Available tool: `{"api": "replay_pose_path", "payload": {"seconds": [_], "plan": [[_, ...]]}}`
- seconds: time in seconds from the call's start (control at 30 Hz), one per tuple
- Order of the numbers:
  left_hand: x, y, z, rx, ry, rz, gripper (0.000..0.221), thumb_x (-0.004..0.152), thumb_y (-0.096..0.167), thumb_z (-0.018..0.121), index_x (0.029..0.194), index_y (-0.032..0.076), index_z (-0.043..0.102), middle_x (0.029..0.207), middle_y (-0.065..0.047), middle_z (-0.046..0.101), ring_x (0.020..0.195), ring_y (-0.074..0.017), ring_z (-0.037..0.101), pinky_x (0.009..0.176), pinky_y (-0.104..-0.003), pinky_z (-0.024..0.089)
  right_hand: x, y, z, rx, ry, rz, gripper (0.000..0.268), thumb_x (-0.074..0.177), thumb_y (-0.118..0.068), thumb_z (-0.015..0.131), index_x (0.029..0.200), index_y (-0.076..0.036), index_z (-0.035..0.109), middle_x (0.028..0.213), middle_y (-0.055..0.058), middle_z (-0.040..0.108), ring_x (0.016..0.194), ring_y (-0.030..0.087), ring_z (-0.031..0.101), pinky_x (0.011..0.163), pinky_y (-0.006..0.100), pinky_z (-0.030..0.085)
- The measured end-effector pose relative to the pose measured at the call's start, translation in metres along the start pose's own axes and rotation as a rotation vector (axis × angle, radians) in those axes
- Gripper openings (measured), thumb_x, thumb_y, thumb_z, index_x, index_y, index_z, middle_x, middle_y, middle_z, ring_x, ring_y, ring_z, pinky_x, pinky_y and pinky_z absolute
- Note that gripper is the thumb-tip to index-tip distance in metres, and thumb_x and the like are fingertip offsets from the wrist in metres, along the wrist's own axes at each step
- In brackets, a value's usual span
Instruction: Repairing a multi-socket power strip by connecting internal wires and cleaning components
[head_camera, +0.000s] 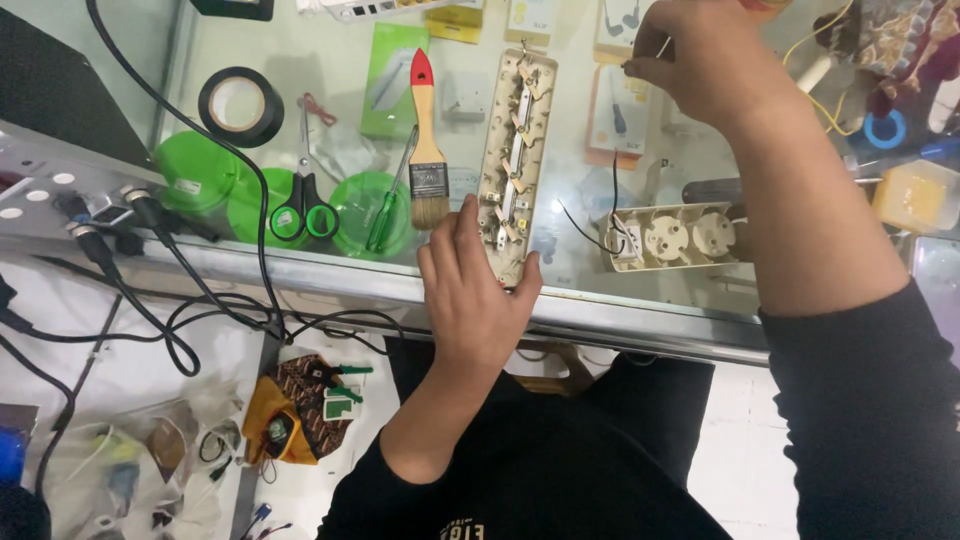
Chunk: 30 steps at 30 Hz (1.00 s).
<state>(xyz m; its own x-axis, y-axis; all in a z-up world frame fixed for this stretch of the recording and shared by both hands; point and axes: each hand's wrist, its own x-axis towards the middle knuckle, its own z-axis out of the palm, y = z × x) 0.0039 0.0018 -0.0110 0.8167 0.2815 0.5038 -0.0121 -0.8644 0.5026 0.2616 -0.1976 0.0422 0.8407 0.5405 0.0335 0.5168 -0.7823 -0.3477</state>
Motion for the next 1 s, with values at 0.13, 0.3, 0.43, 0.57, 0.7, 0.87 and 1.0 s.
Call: {"api": "replay_pose_path", "payload": {"seconds": [0.13,0.3,0.43,0.57,0.7,0.87,1.0], "plan": [[0.001,0.002,-0.002,-0.028,-0.02,-0.006,0.076,0.087,0.035,0.08,0.143,-0.005,0.047,0.126,-0.021,0.058,0.112,-0.0377,0.055,0.095,-0.049,0.047,0.005,0.008,-0.001,-0.071,0.016,-0.015,0.017,0.099,-0.019,0.082,0.097,-0.005,0.071,0.1,0.014,0.071,0.084,0.036,0.063,0.067,0.049,0.046],[-0.007,0.002,-0.006,-0.052,0.024,-0.051,0.074,0.08,0.029,0.078,0.139,-0.004,0.049,0.12,-0.021,0.058,0.108,-0.0393,0.054,0.097,-0.052,0.047,0.017,-0.027,-0.009,-0.123,0.112,-0.098,0.015,0.101,-0.01,0.077,0.095,0.0,0.068,0.099,0.015,0.071,0.091,0.038,0.061,0.076,0.049,0.043],[-0.017,0.006,-0.028,-0.118,0.027,-0.039,0.063,0.086,0.028,0.069,0.135,-0.006,0.049,0.123,-0.022,0.059,0.112,-0.0385,0.057,0.098,-0.053,0.048,0.042,-0.059,0.008,-0.013,0.099,-0.421,0.024,0.1,0.008,0.062,0.12,0.004,0.075,0.121,0.023,0.071,0.101,0.041,0.068,0.081,0.051,0.055],[-0.035,0.001,-0.047,-0.151,-0.028,-0.11,0.062,0.089,0.034,0.064,0.135,-0.005,0.049,0.124,-0.021,0.059,0.113,-0.0356,0.058,0.099,-0.051,0.049,0.076,-0.05,0.05,-0.188,0.067,-0.662,0.022,0.097,-0.002,0.071,0.115,-0.008,0.082,0.115,0.01,0.075,0.1,0.035,0.065,0.072,0.05,0.054],[-0.041,-0.004,-0.059,-0.181,0.032,-0.056,0.058,0.094,0.038,0.058,0.13,-0.007,0.051,0.12,-0.023,0.06,0.108,-0.0389,0.06,0.099,-0.052,0.049,0.08,-0.056,0.055,-0.212,0.094,-0.664,0.011,0.1,-0.004,0.069,0.1,-0.002,0.08,0.093,0.014,0.069,0.082,0.038,0.067,0.062,0.049,0.052],[-0.053,-0.014,-0.067,-0.221,0.017,-0.066,0.059,0.092,0.038,0.061,0.129,-0.007,0.05,0.121,-0.023,0.059,0.108,-0.0402,0.059,0.098,-0.052,0.048,0.057,-0.093,0.044,0.055,0.0,-0.675,0.016,0.097,0.004,0.071,0.112,0.002,0.077,0.105,0.016,0.073,0.086,0.035,0.071,0.07,0.044,0.055],[-0.052,-0.016,-0.073,-0.22,0.028,-0.065,0.056,0.098,0.041,0.055,0.125,-0.007,0.052,0.119,-0.023,0.061,0.107,-0.0395,0.061,0.094,-0.051,0.052,0.056,-0.117,0.05,0.083,-0.03,-0.711,0.016,0.095,-0.001,0.077,0.111,0.002,0.078,0.101,0.015,0.072,0.084,0.031,0.07,0.074,0.042,0.057]]}}
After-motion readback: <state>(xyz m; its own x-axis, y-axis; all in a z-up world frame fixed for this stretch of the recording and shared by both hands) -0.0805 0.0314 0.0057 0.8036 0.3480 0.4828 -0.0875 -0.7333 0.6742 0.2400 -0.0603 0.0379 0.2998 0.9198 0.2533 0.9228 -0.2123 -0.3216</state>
